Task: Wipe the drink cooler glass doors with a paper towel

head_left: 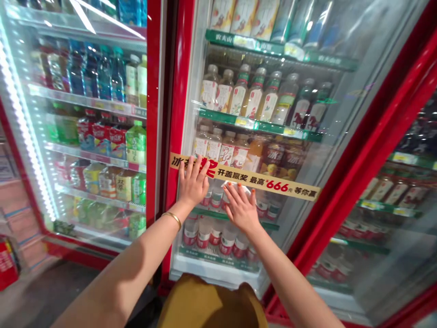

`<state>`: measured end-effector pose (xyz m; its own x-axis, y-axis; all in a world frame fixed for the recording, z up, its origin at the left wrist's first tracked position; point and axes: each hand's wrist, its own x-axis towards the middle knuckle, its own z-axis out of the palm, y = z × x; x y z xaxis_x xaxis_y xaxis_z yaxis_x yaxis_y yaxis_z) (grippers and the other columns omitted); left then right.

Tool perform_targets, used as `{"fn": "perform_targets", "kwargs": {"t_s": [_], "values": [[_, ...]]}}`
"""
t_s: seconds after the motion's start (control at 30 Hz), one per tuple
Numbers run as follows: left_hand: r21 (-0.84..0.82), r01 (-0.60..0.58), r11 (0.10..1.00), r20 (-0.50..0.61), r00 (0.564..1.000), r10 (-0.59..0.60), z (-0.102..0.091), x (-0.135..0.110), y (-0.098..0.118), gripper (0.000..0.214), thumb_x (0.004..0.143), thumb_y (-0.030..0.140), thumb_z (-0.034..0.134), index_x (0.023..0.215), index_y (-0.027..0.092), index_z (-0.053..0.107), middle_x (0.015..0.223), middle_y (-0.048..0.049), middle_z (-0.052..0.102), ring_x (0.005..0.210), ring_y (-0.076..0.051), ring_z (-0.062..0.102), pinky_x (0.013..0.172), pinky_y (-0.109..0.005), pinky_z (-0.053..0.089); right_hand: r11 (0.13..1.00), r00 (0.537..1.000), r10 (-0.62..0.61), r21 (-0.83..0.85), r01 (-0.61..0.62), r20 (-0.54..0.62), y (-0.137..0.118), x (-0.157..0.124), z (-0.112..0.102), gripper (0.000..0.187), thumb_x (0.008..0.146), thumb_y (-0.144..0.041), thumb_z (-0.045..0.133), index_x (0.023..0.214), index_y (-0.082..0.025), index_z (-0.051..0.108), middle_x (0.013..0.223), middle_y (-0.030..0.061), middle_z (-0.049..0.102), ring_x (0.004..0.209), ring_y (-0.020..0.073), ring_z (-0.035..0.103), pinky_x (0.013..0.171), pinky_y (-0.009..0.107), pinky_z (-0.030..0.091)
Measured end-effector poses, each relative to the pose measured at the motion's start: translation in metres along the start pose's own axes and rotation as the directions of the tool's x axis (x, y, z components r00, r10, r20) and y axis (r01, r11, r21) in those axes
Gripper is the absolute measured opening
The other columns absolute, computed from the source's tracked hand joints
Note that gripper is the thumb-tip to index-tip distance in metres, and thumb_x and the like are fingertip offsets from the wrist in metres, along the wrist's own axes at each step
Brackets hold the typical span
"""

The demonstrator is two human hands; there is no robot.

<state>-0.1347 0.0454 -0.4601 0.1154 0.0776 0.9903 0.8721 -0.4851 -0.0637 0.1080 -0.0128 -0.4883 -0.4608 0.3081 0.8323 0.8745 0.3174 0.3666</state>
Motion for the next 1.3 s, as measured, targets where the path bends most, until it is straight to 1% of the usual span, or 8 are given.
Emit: {"fn": "perform_targets", "kwargs": {"t_s": [0.17,0.3,0.43,0.53,0.7,0.9,1.17,1.3], "values": [[-0.013,-0.001,1.0,-0.002,1.0,0.001,0.001,-0.001,-0.001,0.074,0.105,0.027,0.051,0.176,0.031,0.028,0.183,-0.0062,0.025,0.175,-0.028,0.013,0.144,-0.062,0.007,0.964,0.955,0.258,-0.024,-0.264,-0.144,0.024,0.065,-0.02,0.074,0.111,-0.038,0.047,0.179,-0.018,0.024,0.183,0.0122,0.032,0.175,0.0342,0.013,0.143,0.064,0.008],[-0.011,0.002,1.0,-0.009,1.0,-0.002,0.002,-0.004,-0.002,0.072,0.106,0.027,0.049,0.175,0.026,0.028,0.181,-0.0094,0.031,0.174,-0.026,0.016,0.144,-0.06,0.01,0.999,0.999,0.002,0.045,0.0,-0.054,-0.01,0.098,-0.003,0.069,0.113,-0.038,0.043,0.176,-0.016,0.03,0.183,0.0103,0.032,0.174,0.0256,0.019,0.143,0.051,0.016],[-0.005,-0.003,1.0,-0.048,0.999,0.002,0.003,-0.005,-0.002,0.074,0.107,0.027,0.044,0.176,0.016,0.019,0.179,-0.017,0.036,0.173,-0.025,0.02,0.143,-0.059,0.014,0.96,0.962,-0.274,0.061,0.274,-0.019,-0.02,0.071,0.004,0.064,0.112,-0.04,0.043,0.172,-0.02,0.04,0.177,0.0019,0.045,0.174,0.0154,0.016,0.144,0.038,0.01],[0.001,-0.003,1.0,-0.066,0.998,0.003,0.004,-0.005,-0.001,0.074,0.106,0.027,0.045,0.175,0.015,0.022,0.177,-0.0177,0.039,0.173,-0.026,0.023,0.142,-0.059,0.017,0.976,0.973,-0.217,0.015,0.219,-0.071,0.003,0.071,-0.008,0.064,0.113,-0.041,0.043,0.173,-0.019,0.038,0.178,0.0016,0.042,0.174,0.014,0.006,0.144,0.036,0.003],[0.036,0.029,0.999,-0.092,0.995,-0.025,0.007,-0.008,-0.001,0.067,0.103,0.026,0.047,0.17,0.019,0.036,0.175,-0.0169,0.045,0.17,-0.027,0.032,0.14,-0.057,0.023,0.999,0.995,0.005,0.039,-0.001,-0.104,0.007,0.146,-0.02,0.067,0.114,-0.038,0.039,0.177,-0.018,0.027,0.184,0.0066,0.027,0.175,0.0248,0.014,0.144,0.053,0.01],[0.071,0.007,0.997,-0.17,0.986,0.005,0.01,-0.014,-0.007,0.061,0.102,0.032,0.054,0.16,0.015,0.047,0.156,-0.021,0.063,0.163,-0.03,0.045,0.136,-0.053,0.031,0.917,0.923,-0.385,0.121,0.38,0.019,-0.003,0.146,-0.017,0.061,0.115,-0.045,0.042,0.17,-0.019,0.043,0.178,0.0028,0.042,0.17,0.0216,0.031,0.143,0.047,0.019],[0.055,0.01,0.998,-0.138,0.99,-0.002,0.015,-0.017,-0.009,0.067,0.099,0.027,0.055,0.164,0.014,0.043,0.163,-0.0211,0.058,0.167,-0.03,0.037,0.139,-0.057,0.026,0.964,0.971,-0.24,0.118,0.24,-0.015,-0.002,0.187,-0.026,0.066,0.116,-0.048,0.039,0.174,-0.018,0.036,0.182,0.0042,0.035,0.173,0.0257,0.023,0.144,0.056,0.009],[0.059,-0.002,0.998,-0.094,0.996,0.008,0.016,-0.014,-0.011,0.075,0.102,0.032,0.054,0.171,0.014,0.033,0.171,-0.0212,0.049,0.172,-0.032,0.027,0.142,-0.061,0.015,0.891,0.894,-0.442,0.152,0.428,0.075,-0.015,0.205,-0.027,0.065,0.115,-0.055,0.038,0.17,-0.02,0.044,0.179,0.0013,0.04,0.171,0.0229,0.029,0.145,0.051,0.013]]}}
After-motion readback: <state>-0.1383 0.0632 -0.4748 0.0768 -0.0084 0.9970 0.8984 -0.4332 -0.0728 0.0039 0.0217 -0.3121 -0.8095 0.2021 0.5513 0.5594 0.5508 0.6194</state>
